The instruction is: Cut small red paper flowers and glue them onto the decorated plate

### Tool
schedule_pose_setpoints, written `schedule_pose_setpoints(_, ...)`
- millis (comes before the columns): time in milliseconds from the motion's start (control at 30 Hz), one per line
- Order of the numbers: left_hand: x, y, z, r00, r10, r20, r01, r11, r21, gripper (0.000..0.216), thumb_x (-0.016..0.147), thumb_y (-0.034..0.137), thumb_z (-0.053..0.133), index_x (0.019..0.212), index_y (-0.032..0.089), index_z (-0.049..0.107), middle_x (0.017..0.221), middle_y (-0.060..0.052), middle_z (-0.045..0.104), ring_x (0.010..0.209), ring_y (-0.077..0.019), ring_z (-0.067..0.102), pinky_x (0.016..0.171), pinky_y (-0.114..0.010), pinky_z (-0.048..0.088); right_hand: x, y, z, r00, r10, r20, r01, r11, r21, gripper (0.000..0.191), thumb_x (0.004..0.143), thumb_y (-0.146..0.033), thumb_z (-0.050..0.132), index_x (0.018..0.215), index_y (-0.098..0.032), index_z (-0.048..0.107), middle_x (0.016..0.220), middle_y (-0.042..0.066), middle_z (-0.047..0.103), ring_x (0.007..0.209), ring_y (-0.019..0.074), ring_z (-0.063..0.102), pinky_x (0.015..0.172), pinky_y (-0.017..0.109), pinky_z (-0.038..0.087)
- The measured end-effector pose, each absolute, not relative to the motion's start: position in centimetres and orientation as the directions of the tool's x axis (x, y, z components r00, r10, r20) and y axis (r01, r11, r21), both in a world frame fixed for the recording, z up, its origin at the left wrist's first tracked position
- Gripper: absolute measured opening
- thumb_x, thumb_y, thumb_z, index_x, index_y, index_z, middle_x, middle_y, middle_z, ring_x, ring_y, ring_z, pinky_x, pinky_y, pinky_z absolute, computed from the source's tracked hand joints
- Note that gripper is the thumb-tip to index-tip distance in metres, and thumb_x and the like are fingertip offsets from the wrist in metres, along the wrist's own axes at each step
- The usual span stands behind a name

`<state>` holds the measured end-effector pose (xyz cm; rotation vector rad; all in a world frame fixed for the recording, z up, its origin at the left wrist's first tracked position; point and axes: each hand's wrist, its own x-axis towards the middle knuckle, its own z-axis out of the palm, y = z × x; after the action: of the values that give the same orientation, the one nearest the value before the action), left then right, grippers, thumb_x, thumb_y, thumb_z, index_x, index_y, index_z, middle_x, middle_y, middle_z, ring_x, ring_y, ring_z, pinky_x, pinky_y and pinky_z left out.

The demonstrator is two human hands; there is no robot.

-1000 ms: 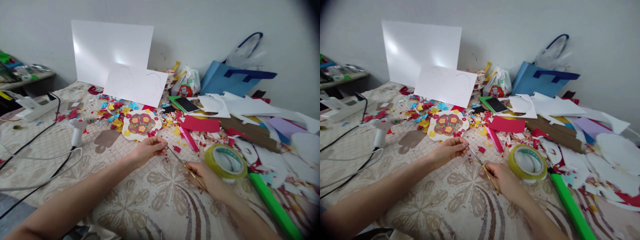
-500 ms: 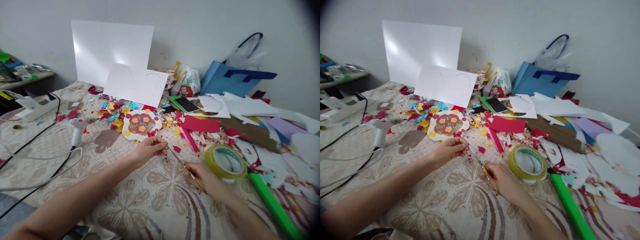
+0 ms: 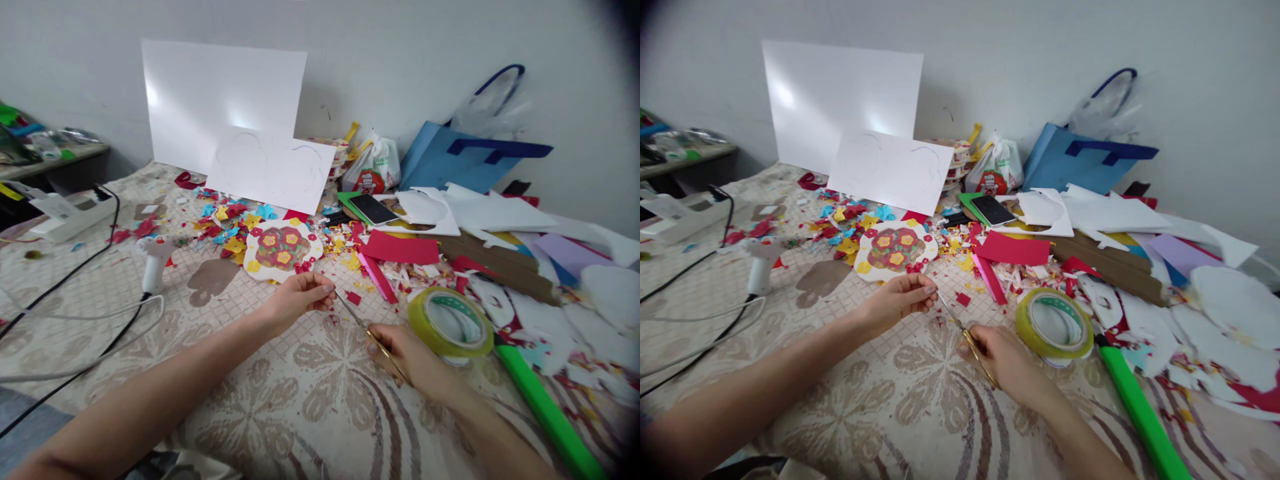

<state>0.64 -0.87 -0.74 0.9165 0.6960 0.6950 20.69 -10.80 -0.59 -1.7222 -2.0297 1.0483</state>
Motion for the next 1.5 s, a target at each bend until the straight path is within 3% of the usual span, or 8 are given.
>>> schedule_pose_setpoints(533,0.64,-0.78,-0.79,0.578,0.783,-0.231,-0.219,0.422,0.88,0.031,0.064,0.031,0.077,0.078,0.011,0.057,0.07,-0.001,0.063,0.06,-0.0073,0.058,0.06,-0.021,0.044,20.47,-10.65,0.24,-0.236,0.941,-0.241,0.727,0.007,-0.686,0.041,0.086,-0.05,0.044,0.059,-0.02,0.043,0.048,-0.003,0.043,0.049,0.0128,0.042,0.046,0.021,0.026)
schedule_pose_setpoints(933,0.64,-0.88,-0.79,0.563,0.796,-0.222,-0.222,0.404,0.888,0.025,0.067,0.028,0.075,0.076,0.011,0.057,0.07,-0.001,0.062,0.059,-0.0071,0.056,0.06,-0.022,0.043,20.17,-10.75,-0.19,-0.163,0.968,-0.192,0.831,0.029,-0.556,0.04,0.086,-0.049,0.045,0.059,-0.019,0.048,0.049,-0.002,0.043,0.049,0.0128,0.04,0.047,0.023,0.024)
schedule_pose_setpoints(1233,0.32,-0.56,-0.3,0.599,0.762,-0.248,-0.241,0.466,0.851,0.024,0.067,0.026,0.075,0.077,0.011,0.06,0.073,-0.001,0.063,0.06,-0.0063,0.056,0.059,-0.02,0.042,20.97,-10.92,-0.68,-0.264,0.936,-0.234,0.699,0.019,-0.714,0.041,0.086,-0.052,0.045,0.062,-0.019,0.042,0.048,-0.005,0.04,0.045,0.01,0.037,0.043,0.021,0.026)
schedule_pose_setpoints(1500,0.13,-0.56,-0.29,0.625,0.727,-0.284,-0.213,0.509,0.834,0.023,0.068,0.026,0.075,0.08,0.011,0.062,0.071,-0.001,0.062,0.06,-0.0067,0.057,0.059,-0.02,0.043,20.99,-11.07,-0.42,-0.306,0.908,-0.287,0.6,-0.05,-0.799,0.053,0.086,-0.066,0.027,0.062,-0.02,0.038,0.048,-0.005,0.035,0.043,0.0089,0.033,0.041,0.021,0.026)
